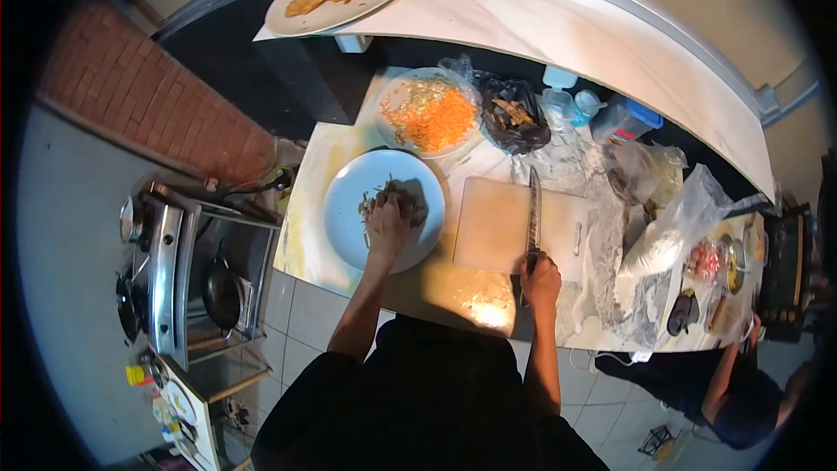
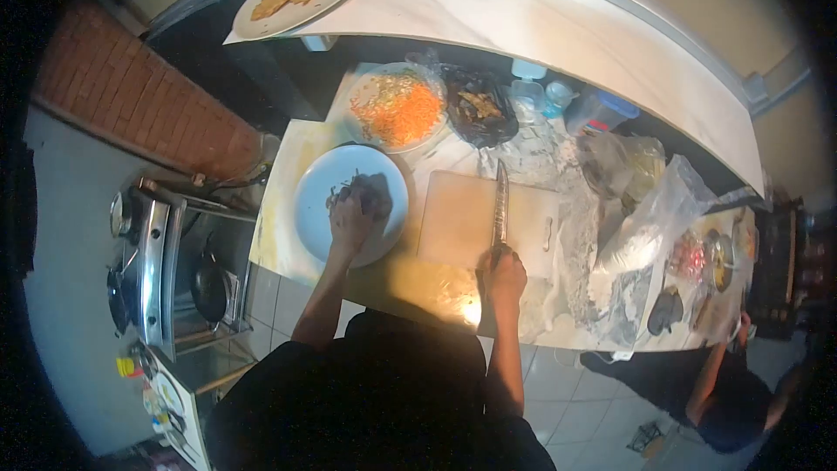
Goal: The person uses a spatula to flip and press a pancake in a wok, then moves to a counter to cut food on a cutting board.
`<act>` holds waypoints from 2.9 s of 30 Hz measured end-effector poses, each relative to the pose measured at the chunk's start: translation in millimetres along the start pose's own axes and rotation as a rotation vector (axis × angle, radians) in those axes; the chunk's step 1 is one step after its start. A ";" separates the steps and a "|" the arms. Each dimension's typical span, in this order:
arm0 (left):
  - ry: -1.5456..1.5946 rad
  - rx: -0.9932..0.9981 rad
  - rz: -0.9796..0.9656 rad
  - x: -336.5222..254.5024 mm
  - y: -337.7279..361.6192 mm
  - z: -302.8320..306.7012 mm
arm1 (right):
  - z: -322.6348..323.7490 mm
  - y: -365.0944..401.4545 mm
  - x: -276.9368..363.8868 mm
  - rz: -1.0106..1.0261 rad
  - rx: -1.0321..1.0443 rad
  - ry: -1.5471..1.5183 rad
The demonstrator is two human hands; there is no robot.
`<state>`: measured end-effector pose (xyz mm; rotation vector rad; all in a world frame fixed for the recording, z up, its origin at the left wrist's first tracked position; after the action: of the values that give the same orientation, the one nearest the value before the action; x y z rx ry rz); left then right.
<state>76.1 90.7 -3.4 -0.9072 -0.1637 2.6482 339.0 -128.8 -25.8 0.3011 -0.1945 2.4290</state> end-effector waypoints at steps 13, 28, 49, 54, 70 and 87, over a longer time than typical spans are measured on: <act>0.449 0.194 -0.008 21.7 -17.1 3.9 | -16.7 -7.5 -2.1 -0.018 0.082 -0.107; 0.782 0.305 0.005 14.8 -23.8 2.9 | -21.4 -4.6 -10.5 -0.055 0.159 -0.154; 0.662 0.619 -0.408 -153.9 4.5 -97.1 | -56.6 49.6 1.7 -0.417 0.454 -0.699; 0.708 0.686 -0.426 -155.7 14.0 -125.5 | -32.1 37.2 0.7 -0.312 0.210 -0.418; 0.609 0.581 -0.516 -151.0 17.1 -113.4 | -30.3 42.5 17.3 -0.160 0.191 -0.147; 0.622 0.595 -0.459 -138.4 16.3 -119.4 | -25.4 42.8 29.9 -0.166 0.198 -0.052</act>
<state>247.2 27.0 -21.7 -1.2279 0.4797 1.7382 284.9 -137.7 -44.9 0.4509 0.0473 2.2797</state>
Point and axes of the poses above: each hand's wrist, its own y-axis away from the middle knuckle, its own z-axis out of the back of the hand, x = y × z, the point moved 10 cm from there along -y, towards the middle knuckle, and after that the axes turned 14 degrees about y, right-handed, at the moved point
